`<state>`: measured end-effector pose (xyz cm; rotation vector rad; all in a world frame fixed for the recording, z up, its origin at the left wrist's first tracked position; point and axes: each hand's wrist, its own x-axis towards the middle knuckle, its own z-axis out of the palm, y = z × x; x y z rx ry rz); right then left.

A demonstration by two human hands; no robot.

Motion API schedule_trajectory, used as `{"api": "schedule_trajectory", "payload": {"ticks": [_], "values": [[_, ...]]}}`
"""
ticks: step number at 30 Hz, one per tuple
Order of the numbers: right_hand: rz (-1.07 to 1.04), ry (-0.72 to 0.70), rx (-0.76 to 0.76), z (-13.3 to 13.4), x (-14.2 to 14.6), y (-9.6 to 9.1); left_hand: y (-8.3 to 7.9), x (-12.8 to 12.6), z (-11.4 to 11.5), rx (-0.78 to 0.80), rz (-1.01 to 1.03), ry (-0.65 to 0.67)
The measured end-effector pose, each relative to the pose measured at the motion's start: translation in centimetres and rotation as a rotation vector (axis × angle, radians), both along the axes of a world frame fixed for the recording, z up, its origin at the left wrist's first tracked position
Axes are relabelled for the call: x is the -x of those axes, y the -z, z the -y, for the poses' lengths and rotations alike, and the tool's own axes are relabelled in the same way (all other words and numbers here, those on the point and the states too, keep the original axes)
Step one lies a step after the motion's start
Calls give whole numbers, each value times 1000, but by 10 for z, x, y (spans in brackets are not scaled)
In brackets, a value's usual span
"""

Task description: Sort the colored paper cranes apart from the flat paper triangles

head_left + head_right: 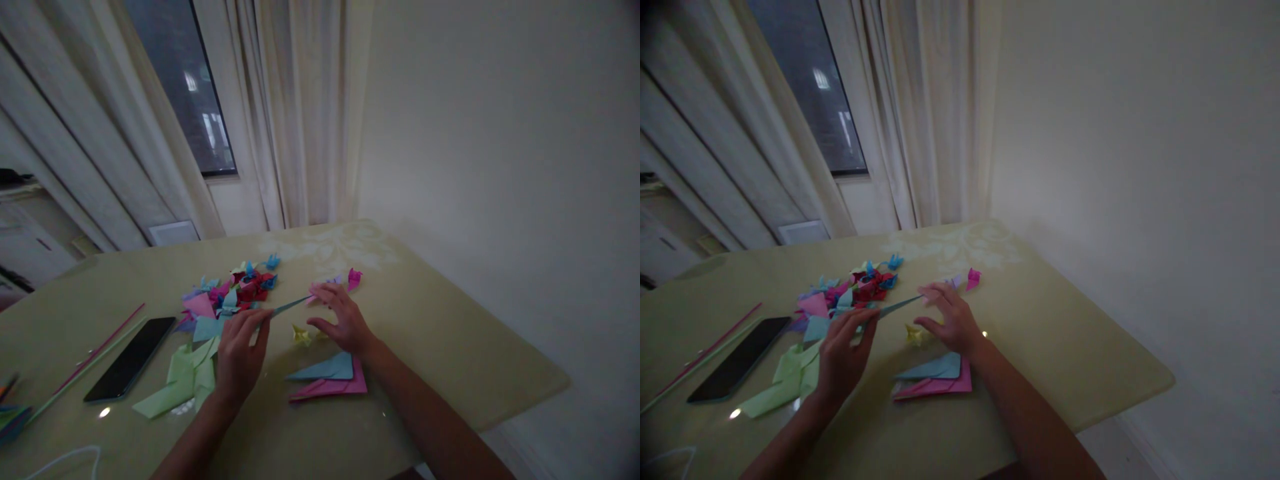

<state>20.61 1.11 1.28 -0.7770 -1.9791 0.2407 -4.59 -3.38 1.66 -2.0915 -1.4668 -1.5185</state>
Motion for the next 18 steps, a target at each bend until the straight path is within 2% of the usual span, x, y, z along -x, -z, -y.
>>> {"api": "schedule_trajectory", "payload": {"ticks": [3,6,10,14,16,18], "values": [[76,34,-114,4,3,-1,-1,-12,11,-72,-8,159],[94,27,-139,5,4,-3,1,-22,17,1,112,247],[62,-93,-57,2,5,-5,6,-27,18,144,317,264],[-24,-97,59,2,9,-4,7,-29,15,287,508,438],[-78,-133,109,3,12,-4,7,-29,13,348,456,495],[-112,-207,170,6,13,-4,9,-29,11,343,317,478]]}}
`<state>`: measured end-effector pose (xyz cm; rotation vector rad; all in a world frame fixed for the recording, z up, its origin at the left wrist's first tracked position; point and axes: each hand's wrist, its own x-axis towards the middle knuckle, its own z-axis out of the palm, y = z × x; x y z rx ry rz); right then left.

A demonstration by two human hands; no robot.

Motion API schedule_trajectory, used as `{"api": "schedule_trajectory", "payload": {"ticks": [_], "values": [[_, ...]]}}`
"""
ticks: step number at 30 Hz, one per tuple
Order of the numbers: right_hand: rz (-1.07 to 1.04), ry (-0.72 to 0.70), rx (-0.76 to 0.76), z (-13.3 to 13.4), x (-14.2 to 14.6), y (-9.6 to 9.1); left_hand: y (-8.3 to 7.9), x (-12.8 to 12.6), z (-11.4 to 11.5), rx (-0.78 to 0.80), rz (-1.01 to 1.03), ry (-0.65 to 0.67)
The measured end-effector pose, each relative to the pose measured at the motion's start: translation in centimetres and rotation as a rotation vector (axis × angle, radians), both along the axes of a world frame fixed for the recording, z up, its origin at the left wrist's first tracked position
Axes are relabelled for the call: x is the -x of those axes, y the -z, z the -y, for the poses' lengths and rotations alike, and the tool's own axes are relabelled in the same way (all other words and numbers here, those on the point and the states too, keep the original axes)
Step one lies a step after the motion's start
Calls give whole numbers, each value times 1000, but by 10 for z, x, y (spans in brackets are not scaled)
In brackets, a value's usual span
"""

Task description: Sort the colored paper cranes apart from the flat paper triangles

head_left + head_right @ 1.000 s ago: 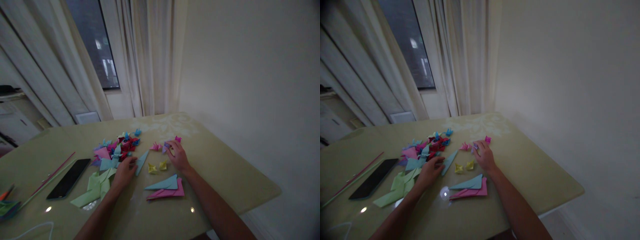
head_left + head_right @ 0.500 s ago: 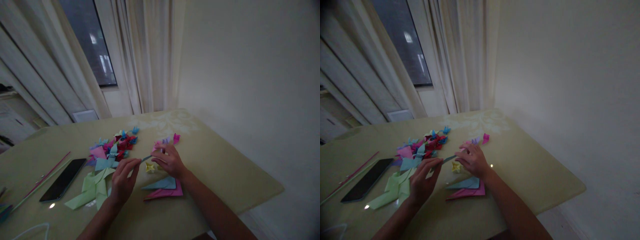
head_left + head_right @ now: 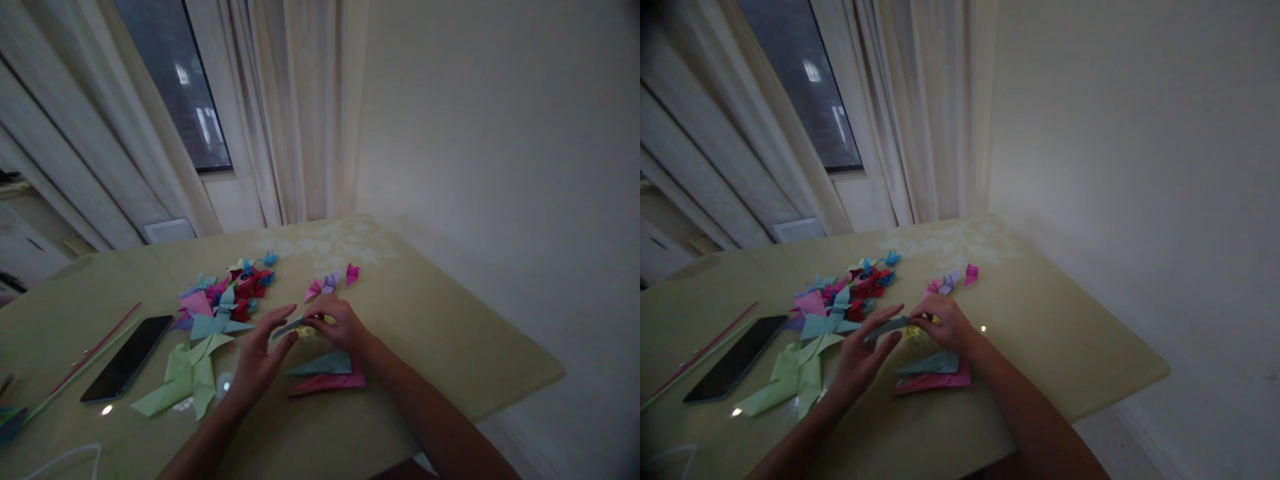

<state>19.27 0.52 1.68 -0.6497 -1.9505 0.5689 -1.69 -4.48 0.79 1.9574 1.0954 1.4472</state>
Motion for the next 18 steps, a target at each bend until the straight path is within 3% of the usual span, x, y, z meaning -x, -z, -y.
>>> {"api": "schedule_trajectory", "payload": {"ticks": [5,9,13,18], "values": [[-43,-127,185,3,0,-2,7,4,0,-304,-255,-61],[-129,5,289,-6,-12,-2,7,9,6,-440,-531,49],[-196,146,320,-20,-26,4,7,7,9,-485,-750,129],[-192,199,325,-28,-32,12,15,3,9,-403,-816,129]]}}
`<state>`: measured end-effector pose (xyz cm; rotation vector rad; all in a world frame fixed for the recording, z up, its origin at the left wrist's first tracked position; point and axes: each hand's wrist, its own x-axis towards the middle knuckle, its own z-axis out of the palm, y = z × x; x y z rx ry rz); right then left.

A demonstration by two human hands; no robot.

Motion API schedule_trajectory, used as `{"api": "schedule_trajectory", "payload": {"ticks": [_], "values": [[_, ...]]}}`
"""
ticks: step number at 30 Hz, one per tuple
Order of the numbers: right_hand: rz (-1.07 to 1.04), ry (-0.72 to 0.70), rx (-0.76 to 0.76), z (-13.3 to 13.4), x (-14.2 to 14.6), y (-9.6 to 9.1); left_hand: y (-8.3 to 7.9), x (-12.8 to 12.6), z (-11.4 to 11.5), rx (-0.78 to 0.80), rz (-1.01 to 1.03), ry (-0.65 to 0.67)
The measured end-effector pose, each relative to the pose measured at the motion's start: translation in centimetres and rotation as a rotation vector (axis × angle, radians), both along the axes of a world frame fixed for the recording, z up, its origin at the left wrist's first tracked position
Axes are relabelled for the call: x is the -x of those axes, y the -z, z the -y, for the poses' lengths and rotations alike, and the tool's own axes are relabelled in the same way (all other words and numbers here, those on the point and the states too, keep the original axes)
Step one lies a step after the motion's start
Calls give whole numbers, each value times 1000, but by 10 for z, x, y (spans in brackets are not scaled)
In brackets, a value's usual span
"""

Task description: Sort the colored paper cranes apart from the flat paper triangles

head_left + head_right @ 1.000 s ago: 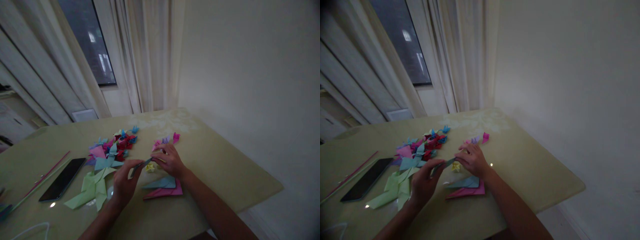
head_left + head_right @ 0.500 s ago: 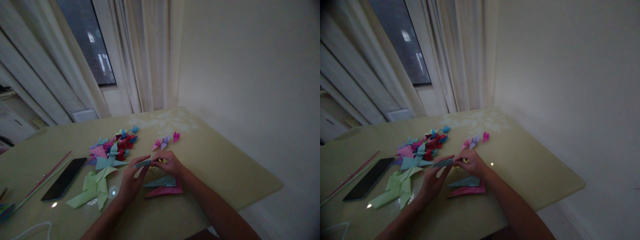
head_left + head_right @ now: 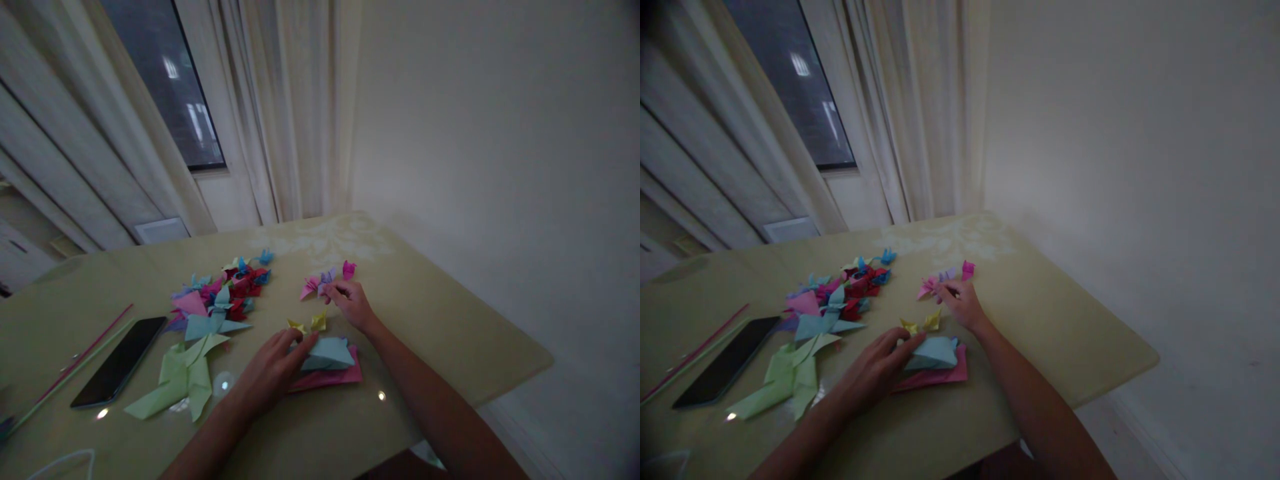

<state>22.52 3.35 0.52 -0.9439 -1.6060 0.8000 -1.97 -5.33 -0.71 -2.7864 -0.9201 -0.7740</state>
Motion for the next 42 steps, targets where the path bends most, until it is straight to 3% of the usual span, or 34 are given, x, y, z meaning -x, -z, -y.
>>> {"api": "schedule_trajectory", "payload": {"ticks": [7,11,19,28,30,36,42], "values": [[34,-41,-3,3,7,3,9,-7,2,115,77,-27],[44,-51,-7,3,7,3,9,-11,4,258,156,-97],[62,-48,-7,3,6,3,4,-8,4,329,-144,-183],[60,-64,18,4,9,2,-5,-16,8,549,-193,-266],[58,-65,20,4,9,2,-5,-16,8,515,-228,-246],[55,-49,20,4,9,5,-5,-16,11,195,-178,-84],[69,-47,30,4,9,5,-1,-21,13,205,-171,-69]]}}
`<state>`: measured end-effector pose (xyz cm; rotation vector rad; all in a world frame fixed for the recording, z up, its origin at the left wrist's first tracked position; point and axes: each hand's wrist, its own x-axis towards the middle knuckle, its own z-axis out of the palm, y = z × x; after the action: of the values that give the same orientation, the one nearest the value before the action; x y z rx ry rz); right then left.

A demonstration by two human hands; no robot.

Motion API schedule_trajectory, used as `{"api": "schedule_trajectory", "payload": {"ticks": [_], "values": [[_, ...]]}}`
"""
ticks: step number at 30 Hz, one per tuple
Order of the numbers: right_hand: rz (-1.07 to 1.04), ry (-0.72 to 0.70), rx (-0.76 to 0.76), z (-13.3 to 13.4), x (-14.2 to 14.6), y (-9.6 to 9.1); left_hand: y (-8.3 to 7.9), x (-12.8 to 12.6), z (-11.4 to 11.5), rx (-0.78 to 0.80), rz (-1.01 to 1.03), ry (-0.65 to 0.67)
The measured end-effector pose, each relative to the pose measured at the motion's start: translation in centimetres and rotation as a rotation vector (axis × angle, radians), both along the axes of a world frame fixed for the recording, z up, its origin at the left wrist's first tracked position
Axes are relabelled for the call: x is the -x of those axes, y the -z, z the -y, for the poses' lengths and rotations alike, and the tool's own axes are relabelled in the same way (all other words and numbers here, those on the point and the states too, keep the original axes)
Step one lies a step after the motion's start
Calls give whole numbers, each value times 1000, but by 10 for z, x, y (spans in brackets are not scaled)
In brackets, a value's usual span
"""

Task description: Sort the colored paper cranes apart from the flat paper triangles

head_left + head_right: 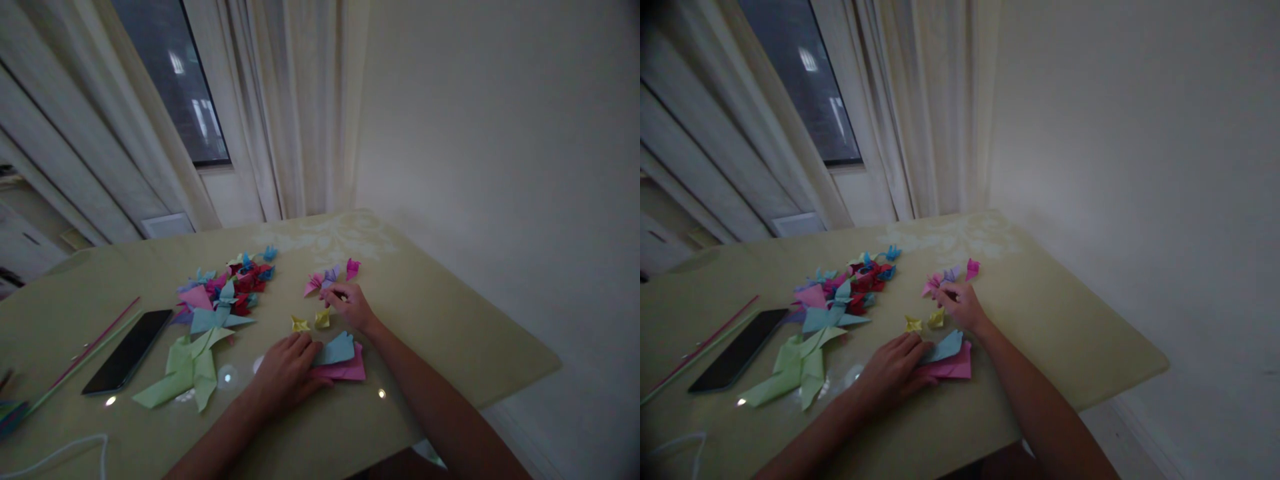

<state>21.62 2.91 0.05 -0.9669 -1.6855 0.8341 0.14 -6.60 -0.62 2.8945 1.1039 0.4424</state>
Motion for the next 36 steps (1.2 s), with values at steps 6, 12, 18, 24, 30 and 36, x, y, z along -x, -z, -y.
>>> {"api": "schedule_trajectory", "payload": {"ticks": [6,12,18,24,30,36], "values": [[10,16,-28,-3,-3,2,-5,7,-4,-46,110,-19],[-7,61,-10,-8,-9,4,-23,49,-23,-287,-83,-698],[-2,88,-14,-9,-10,3,-13,85,-33,-235,-344,-766],[-2,95,-41,-9,-10,0,-20,90,-49,-450,73,-690],[-12,89,-49,-7,-9,1,-27,73,-38,-747,651,-290],[-39,64,-31,-8,-10,1,-28,47,-10,-732,688,-78]]}}
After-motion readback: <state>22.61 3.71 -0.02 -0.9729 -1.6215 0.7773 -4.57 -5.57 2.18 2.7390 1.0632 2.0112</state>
